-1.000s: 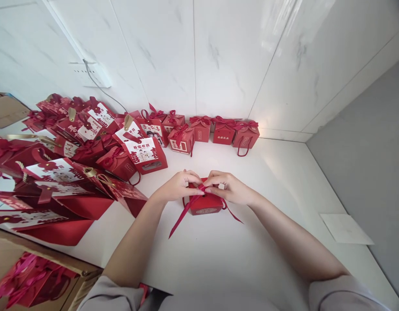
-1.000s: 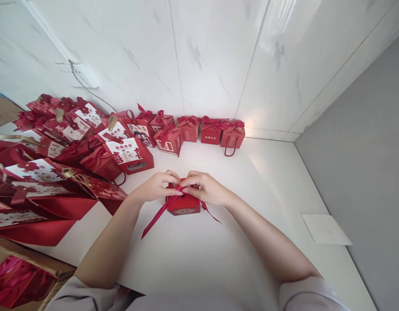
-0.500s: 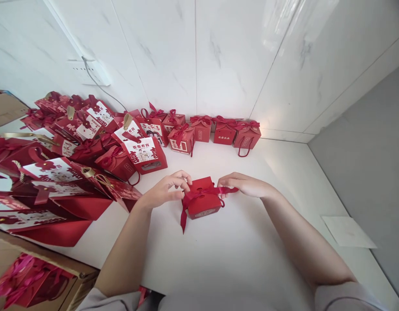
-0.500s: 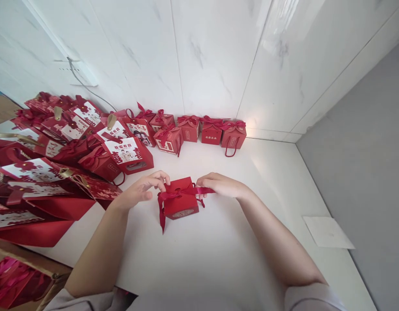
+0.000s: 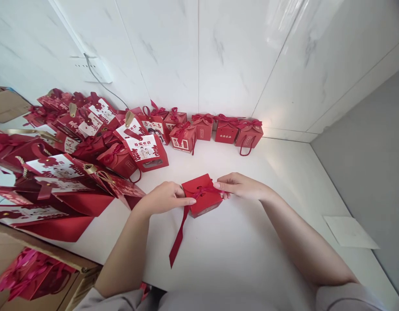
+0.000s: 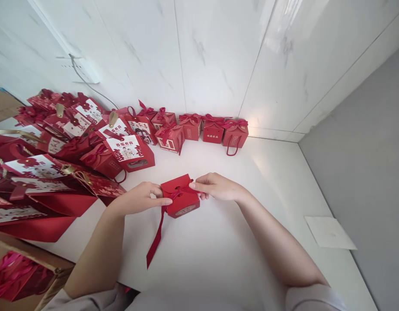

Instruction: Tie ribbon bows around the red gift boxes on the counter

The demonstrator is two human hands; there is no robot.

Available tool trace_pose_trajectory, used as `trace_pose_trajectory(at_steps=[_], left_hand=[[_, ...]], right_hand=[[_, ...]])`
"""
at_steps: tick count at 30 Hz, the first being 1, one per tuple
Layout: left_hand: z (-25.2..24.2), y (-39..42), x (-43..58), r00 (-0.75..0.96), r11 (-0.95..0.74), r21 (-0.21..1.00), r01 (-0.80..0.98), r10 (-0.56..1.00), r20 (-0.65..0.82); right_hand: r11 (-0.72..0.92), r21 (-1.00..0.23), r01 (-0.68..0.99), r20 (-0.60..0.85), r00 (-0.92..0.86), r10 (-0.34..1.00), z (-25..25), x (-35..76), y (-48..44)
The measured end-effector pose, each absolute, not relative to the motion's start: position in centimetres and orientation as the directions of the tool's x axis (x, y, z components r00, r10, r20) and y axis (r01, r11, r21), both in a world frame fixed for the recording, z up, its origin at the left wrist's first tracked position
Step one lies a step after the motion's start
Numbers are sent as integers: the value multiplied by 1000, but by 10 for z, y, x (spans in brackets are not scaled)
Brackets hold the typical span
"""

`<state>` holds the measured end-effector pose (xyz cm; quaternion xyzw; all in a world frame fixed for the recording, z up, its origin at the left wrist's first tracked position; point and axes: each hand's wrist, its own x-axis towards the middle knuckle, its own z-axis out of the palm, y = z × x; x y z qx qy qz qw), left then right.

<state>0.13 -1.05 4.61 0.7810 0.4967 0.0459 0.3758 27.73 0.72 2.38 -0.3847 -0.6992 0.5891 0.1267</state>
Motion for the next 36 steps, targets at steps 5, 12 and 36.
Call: trace_pose_trajectory(at_steps=[5, 12, 36], left_hand=[[37, 6, 1, 610, -4, 860, 511, 706, -359], [27, 12, -3, 582, 202, 950, 240, 753, -307], [7, 25, -21, 676, 178, 950, 257, 670, -308]], right_hand=[[-94, -953, 288, -272, -678, 683, 19, 273, 6], [-122, -956, 268, -282, -711, 644, 13, 279, 11], [-56, -965, 258, -239, -763, 601, 5, 288, 22]])
